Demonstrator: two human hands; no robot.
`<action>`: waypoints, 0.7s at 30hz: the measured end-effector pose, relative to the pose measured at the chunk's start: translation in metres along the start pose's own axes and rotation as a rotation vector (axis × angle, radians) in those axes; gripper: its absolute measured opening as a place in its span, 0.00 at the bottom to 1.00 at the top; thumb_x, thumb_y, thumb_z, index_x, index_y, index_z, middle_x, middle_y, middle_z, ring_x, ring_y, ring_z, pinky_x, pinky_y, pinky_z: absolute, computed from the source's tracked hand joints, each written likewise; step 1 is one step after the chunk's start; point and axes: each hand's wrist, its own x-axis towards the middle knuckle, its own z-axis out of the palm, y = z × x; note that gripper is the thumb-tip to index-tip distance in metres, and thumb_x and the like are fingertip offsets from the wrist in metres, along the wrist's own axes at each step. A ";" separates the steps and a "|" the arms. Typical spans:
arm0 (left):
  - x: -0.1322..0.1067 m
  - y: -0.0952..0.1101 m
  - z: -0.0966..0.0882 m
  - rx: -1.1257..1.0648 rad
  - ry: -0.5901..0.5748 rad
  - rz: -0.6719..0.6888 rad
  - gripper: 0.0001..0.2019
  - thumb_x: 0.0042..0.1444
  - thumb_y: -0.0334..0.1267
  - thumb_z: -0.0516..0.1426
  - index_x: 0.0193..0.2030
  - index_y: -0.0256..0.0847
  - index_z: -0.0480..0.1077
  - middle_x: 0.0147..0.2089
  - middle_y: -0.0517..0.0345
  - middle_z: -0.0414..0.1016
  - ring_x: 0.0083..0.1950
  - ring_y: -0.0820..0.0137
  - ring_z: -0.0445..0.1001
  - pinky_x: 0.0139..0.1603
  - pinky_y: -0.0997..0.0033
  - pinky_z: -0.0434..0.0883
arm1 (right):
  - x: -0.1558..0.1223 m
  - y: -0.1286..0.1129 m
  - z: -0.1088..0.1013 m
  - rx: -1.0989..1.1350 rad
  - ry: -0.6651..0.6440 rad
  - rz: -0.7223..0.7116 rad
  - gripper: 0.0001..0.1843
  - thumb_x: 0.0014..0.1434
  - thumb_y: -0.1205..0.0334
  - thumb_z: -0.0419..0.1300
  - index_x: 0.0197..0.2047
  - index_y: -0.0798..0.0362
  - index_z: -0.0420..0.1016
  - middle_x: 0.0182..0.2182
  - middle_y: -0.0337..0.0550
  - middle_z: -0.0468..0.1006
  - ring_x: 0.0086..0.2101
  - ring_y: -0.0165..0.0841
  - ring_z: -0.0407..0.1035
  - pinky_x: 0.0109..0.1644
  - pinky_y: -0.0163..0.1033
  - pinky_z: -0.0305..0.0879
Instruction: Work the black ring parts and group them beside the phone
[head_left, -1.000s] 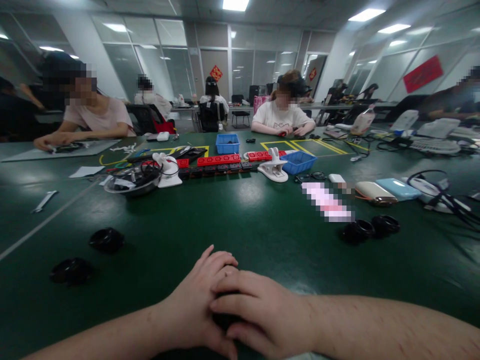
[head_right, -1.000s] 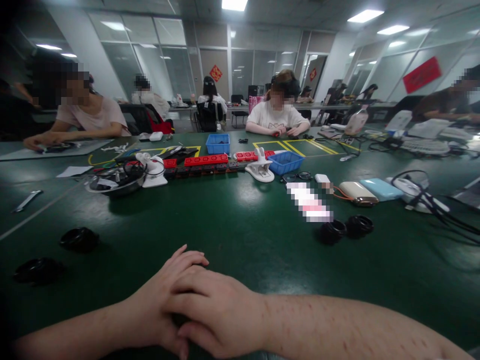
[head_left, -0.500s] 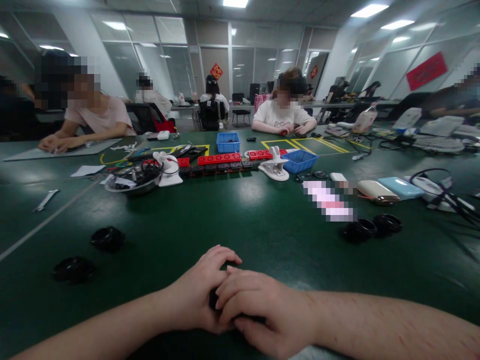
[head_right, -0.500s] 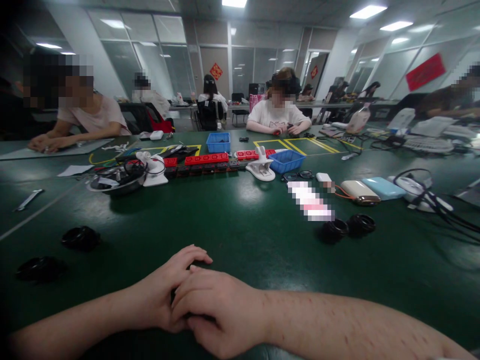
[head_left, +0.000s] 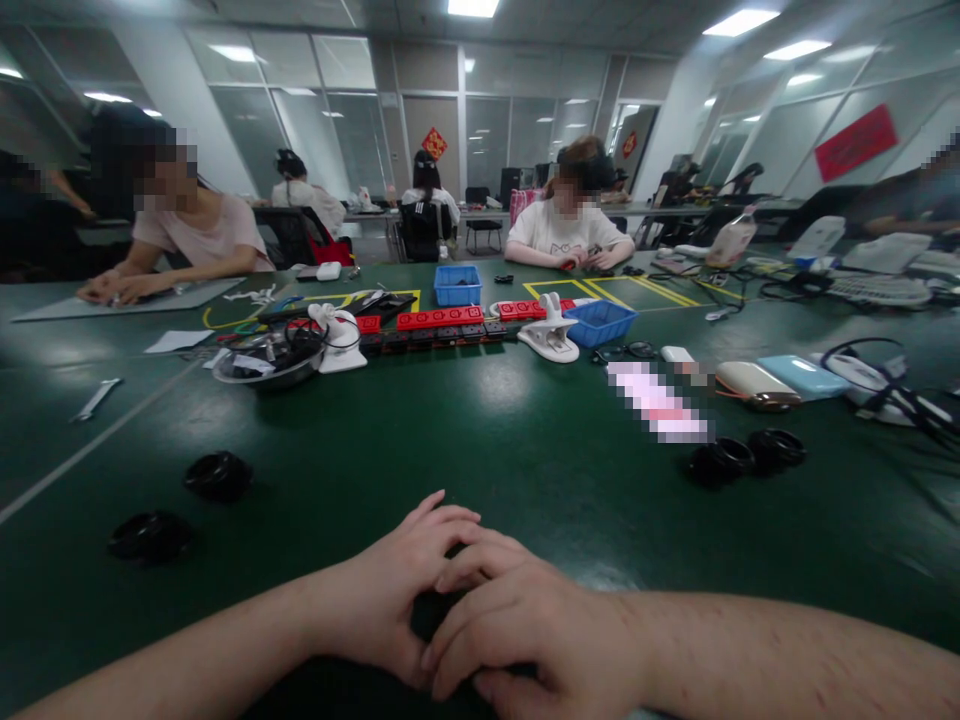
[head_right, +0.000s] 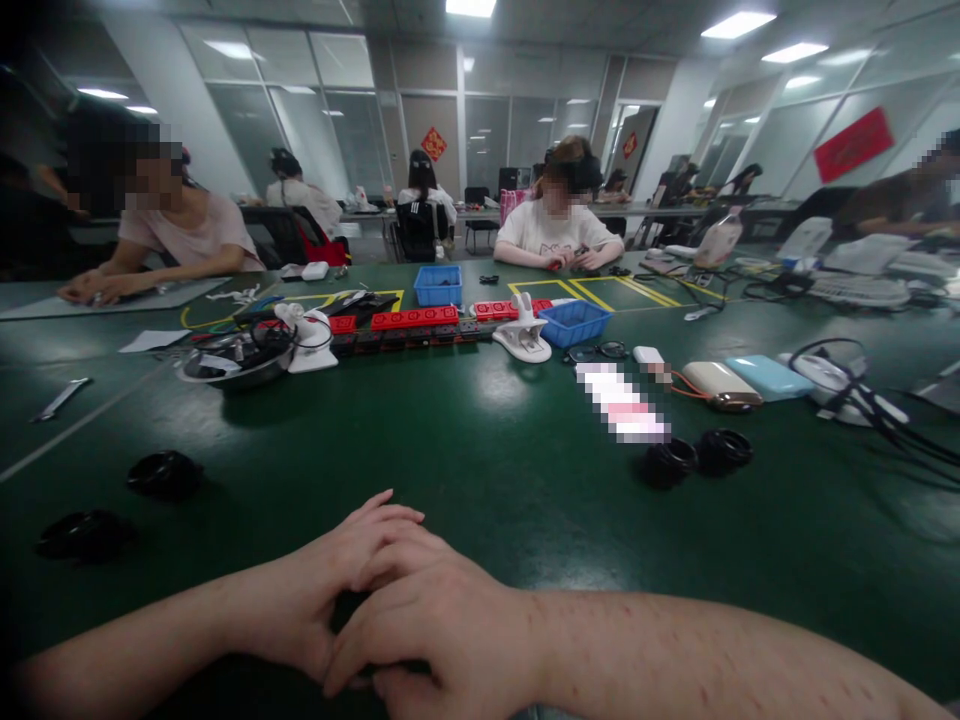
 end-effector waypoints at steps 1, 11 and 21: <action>-0.001 -0.001 0.002 0.014 0.009 0.006 0.36 0.39 0.49 0.64 0.57 0.51 0.59 0.57 0.55 0.62 0.60 0.53 0.56 0.62 0.41 0.41 | 0.000 0.000 0.000 -0.015 0.002 0.001 0.14 0.51 0.73 0.46 0.37 0.56 0.70 0.35 0.38 0.77 0.42 0.24 0.67 0.59 0.37 0.50; 0.003 0.009 0.028 0.125 0.340 -0.250 0.26 0.37 0.49 0.63 0.43 0.41 0.66 0.42 0.54 0.66 0.47 0.58 0.66 0.60 0.40 0.44 | -0.002 -0.002 0.001 -0.121 0.199 0.213 0.19 0.56 0.65 0.52 0.51 0.59 0.64 0.48 0.51 0.68 0.46 0.36 0.60 0.48 0.42 0.60; 0.005 0.001 0.016 -0.011 0.249 -0.137 0.18 0.35 0.36 0.63 0.37 0.43 0.70 0.49 0.55 0.61 0.53 0.57 0.60 0.61 0.47 0.48 | 0.002 0.003 -0.007 -0.065 0.222 0.081 0.12 0.51 0.70 0.50 0.37 0.60 0.72 0.39 0.49 0.72 0.43 0.32 0.64 0.52 0.41 0.60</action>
